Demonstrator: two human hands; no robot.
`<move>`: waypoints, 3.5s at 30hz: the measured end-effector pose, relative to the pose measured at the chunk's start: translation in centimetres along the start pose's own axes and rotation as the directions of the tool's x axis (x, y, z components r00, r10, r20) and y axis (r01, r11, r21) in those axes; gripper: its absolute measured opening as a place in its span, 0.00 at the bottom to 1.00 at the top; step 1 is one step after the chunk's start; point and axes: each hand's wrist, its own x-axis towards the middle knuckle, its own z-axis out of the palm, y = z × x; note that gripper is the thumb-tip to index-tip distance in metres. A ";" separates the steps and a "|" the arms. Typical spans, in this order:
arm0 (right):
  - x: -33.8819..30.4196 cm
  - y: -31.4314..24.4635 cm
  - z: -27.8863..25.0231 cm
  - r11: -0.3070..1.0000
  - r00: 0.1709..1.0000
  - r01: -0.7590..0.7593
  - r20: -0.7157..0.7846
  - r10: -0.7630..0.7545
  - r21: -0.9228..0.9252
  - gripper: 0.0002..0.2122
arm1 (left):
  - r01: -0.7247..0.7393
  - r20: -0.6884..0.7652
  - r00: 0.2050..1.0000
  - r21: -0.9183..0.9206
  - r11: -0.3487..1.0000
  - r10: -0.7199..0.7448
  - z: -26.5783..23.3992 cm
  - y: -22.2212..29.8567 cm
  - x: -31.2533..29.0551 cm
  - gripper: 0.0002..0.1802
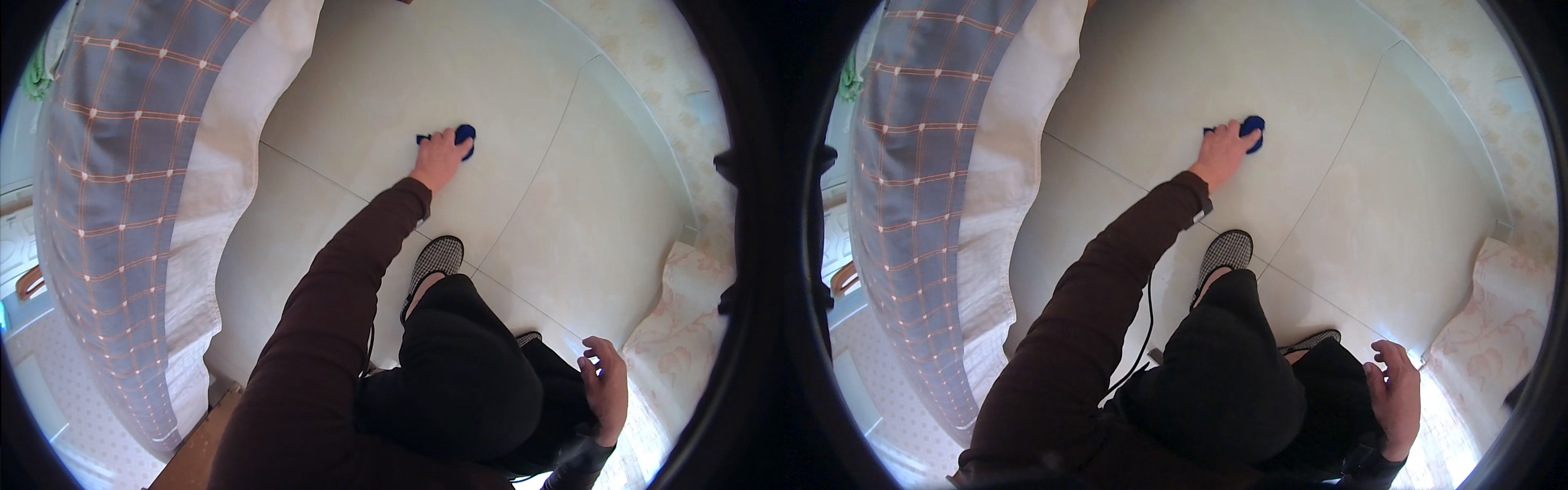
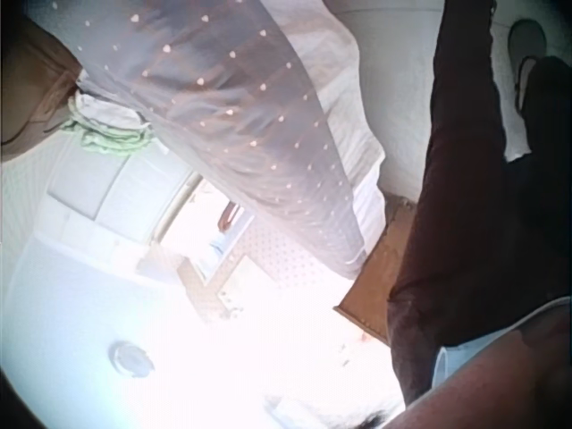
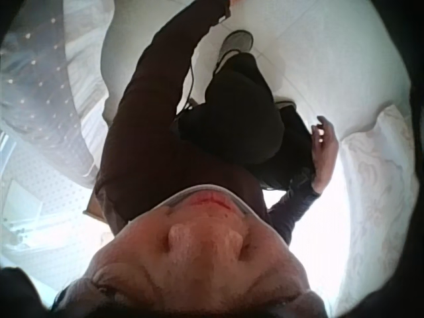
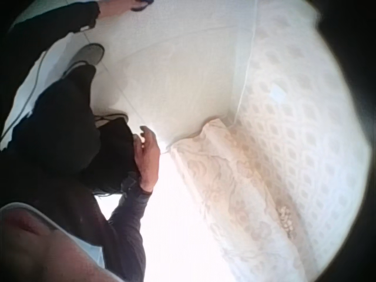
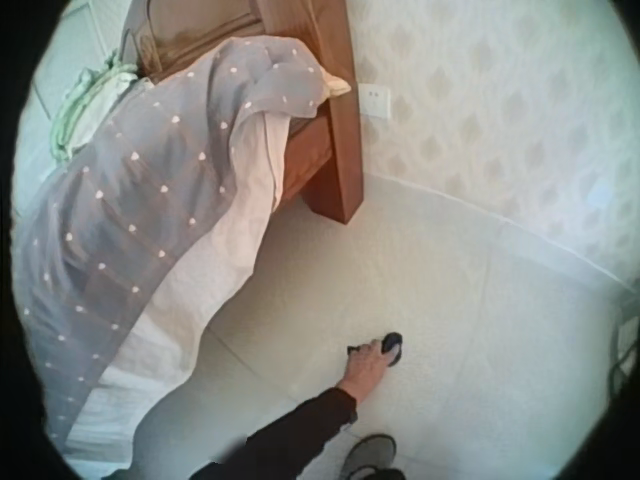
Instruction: The person wipes the tiled floor with a blue cloth, moving around a bed and a small stool. They repeatedly wipe different sections of the floor, including near the wall and under the stool, and briefly move the stool to reach underneath it.
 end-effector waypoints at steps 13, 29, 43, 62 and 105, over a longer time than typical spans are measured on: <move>1.5 0.1 1.4 0.997 0.995 -0.078 0.066 0.077 0.018 0.11 | 0.835 -0.209 0.550 0.095 0.543 -0.809 -0.5 -36.2 -20.6 0.27; 1.1 0.3 1.5 1.000 0.996 0.003 0.094 -0.004 0.006 0.11 | 0.997 -0.099 0.040 0.071 0.033 -0.994 3.4 -22.3 -46.2 0.33; -1.4 -0.6 -0.2 0.997 0.996 0.074 0.050 -0.075 0.014 0.12 | 0.634 -0.002 0.773 -0.009 0.773 -0.634 1.1 -8.2 -11.2 0.32; -1.7 -0.7 -1.5 0.982 0.988 0.141 0.086 -0.131 -0.126 0.16 | -0.085 0.137 0.986 -0.061 0.995 0.093 4.7 6.5 -1.1 0.23; -4.5 2.2 -3.1 0.977 0.977 0.200 0.091 -0.192 -0.078 0.17 | -0.292 0.282 0.884 -0.286 0.913 0.372 8.3 15.6 5.5 0.26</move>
